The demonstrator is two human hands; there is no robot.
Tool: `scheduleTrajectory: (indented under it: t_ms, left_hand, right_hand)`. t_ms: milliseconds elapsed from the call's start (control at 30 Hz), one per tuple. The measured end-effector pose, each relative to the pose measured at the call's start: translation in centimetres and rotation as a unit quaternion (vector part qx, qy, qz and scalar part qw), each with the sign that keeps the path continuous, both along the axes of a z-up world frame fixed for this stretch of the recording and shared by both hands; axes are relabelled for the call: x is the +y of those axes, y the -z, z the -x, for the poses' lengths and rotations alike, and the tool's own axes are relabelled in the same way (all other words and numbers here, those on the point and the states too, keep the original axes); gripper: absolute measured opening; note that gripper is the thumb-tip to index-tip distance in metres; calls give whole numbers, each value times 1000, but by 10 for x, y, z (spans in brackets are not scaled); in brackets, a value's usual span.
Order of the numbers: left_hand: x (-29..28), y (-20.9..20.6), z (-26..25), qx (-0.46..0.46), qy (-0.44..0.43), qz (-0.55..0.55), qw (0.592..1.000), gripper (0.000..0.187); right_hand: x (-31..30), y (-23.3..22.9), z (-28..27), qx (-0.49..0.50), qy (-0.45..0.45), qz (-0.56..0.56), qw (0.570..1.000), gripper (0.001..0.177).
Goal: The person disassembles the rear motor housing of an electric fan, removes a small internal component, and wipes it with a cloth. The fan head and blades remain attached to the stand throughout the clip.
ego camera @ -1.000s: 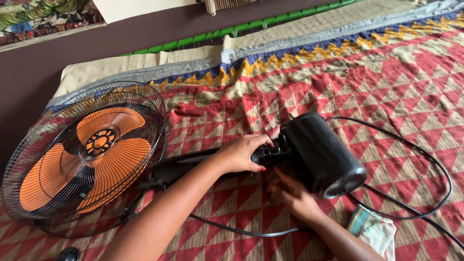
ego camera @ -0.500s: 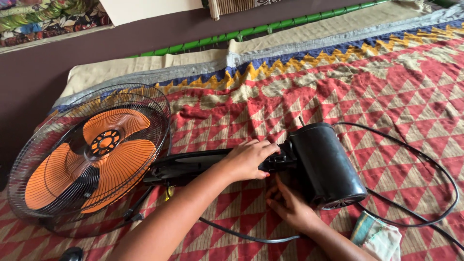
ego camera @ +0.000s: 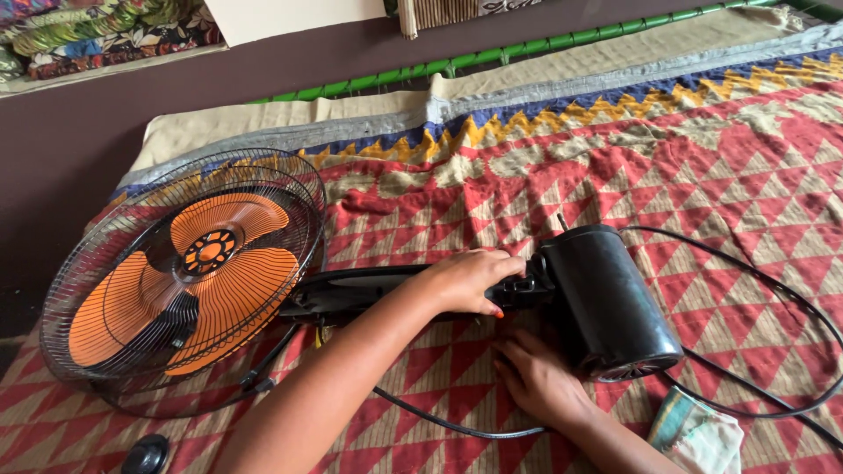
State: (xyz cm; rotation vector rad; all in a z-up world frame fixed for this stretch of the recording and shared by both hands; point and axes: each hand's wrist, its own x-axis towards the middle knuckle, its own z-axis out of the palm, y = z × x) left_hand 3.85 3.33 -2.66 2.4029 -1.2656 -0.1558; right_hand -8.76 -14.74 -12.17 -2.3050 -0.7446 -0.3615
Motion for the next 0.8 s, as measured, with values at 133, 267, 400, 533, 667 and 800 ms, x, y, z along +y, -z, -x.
scheduleTrajectory:
  t_ms: [133,267,400,533,667,800]
  left_hand:
    - [0,0,-1,8,5,0,1000,69]
    - [-3,1,-5,10,15,-8,1000,75]
    - [-4,5,-6,4,13,1,1000,99]
    - [-5,7,-4,1,-53,-83,995,130]
    - [-3,13,1,-6,-88,-107,990,122]
    - [-2,22,1,-25,-111,-134,984,101]
  right_hand:
    - [8,-3,-7,3,7,67,998,43]
    - [17,24,-31,37,35,67,996,38]
    - [38,62,-60,5,49,-79,996,23]
    - [35,62,-49,-46,20,-63,997,29]
    - [28,23,-11,-54,12,-47,997,24]
    - [21,-11,17,121,-29,-23,992,14]
